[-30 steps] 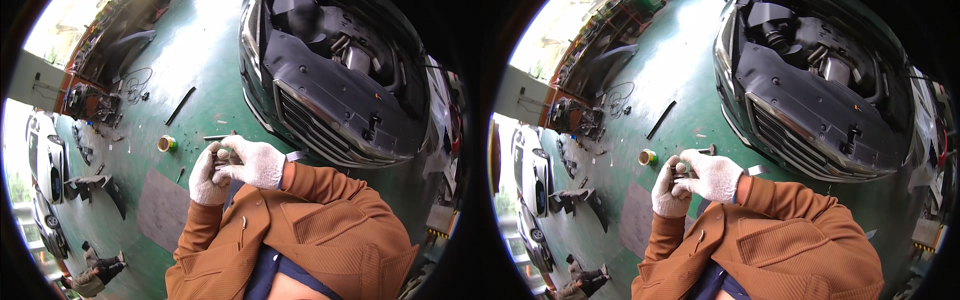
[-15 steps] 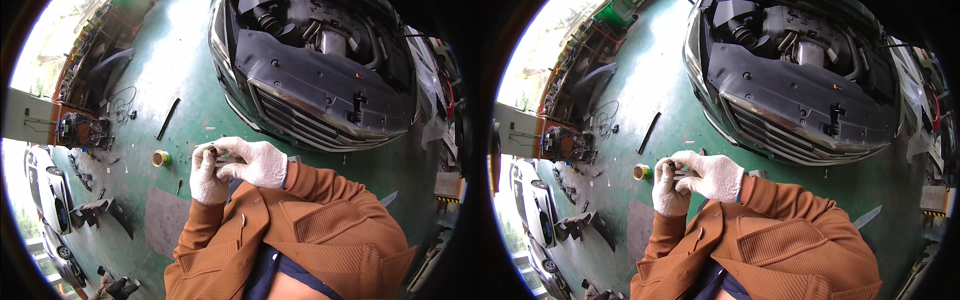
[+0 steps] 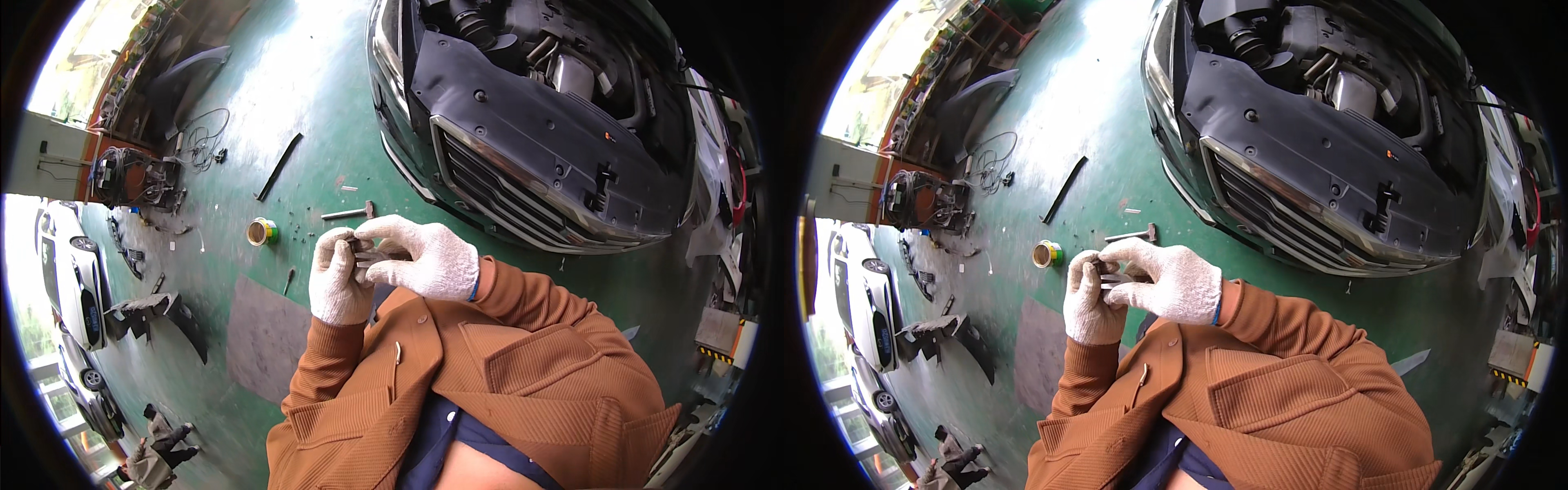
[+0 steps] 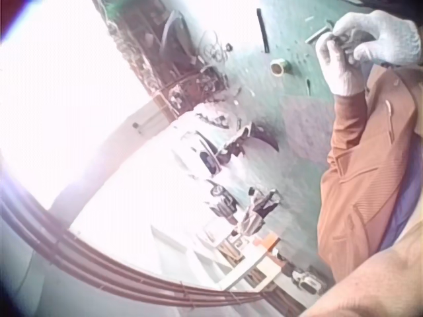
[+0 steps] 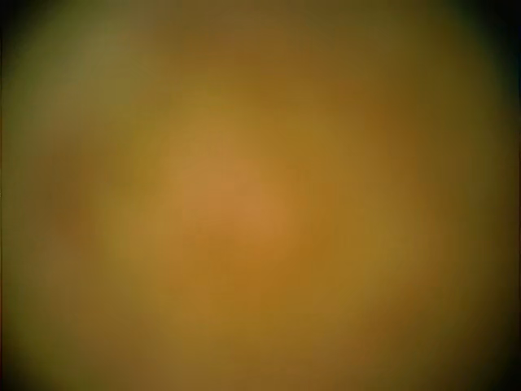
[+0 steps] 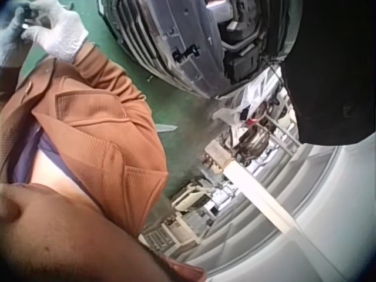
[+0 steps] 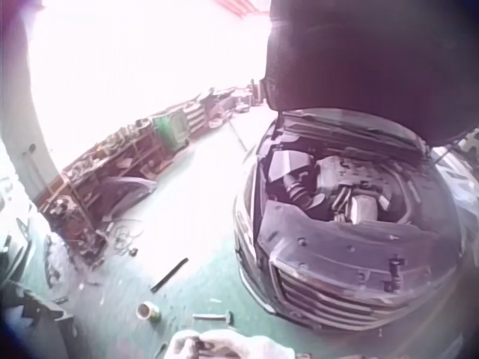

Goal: The person installs a plastic engine cover onto the front of a car with the hood open. They align the cover, insert several fasteners by hand, and use a hammer to tap them into place. The person also handles small clips and a hammer during the process.

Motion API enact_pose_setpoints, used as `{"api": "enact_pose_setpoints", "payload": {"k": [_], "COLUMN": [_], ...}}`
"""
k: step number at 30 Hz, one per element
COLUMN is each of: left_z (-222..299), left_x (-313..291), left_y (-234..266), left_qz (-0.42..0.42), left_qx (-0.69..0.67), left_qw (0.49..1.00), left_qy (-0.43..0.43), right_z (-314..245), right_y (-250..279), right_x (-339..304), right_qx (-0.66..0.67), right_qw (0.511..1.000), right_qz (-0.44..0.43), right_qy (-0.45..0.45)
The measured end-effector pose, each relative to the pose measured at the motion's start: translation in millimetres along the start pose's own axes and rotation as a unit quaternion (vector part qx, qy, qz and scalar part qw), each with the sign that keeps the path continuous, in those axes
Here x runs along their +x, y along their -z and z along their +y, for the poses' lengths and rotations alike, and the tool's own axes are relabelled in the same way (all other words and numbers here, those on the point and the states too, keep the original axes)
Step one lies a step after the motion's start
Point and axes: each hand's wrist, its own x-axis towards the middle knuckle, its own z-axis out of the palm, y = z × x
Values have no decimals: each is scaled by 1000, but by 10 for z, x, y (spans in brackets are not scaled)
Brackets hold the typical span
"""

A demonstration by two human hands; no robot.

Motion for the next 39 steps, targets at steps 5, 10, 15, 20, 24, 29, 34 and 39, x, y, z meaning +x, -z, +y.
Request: {"api": "enact_pose_setpoints", "payload": {"k": [5,10,15,20,24,29,34,39], "left_z": [47,60,94,140,137,163,139,84], "left_x": [44,44,62,92,127,162,195,236], "left_y": [19,-19,-22,-147,-123,-141,-141,-71], "left_qz": [44,87,105,141,131,174,183,169], "left_qx": [15,51,71,45,179,10,-50,-66], "left_qw": [999,993,990,987,972,985,982,983], "left_qy": [-14,-57,-69,-55,-75,7,25,23], "right_z": [45,173,161,202,188,239,317,327], "right_y": [-70,-209,-240,-273,-273,-308,-320,-298], "right_x": [99,162,224,291,298,302,309,322], "right_qx": [-37,-57,-56,-18,-39,-27,-38,-102], "right_qw": [999,995,995,995,995,995,992,983], "right_qz": [22,63,71,76,71,81,98,114], "right_qy": [16,60,41,56,62,50,68,100]}}
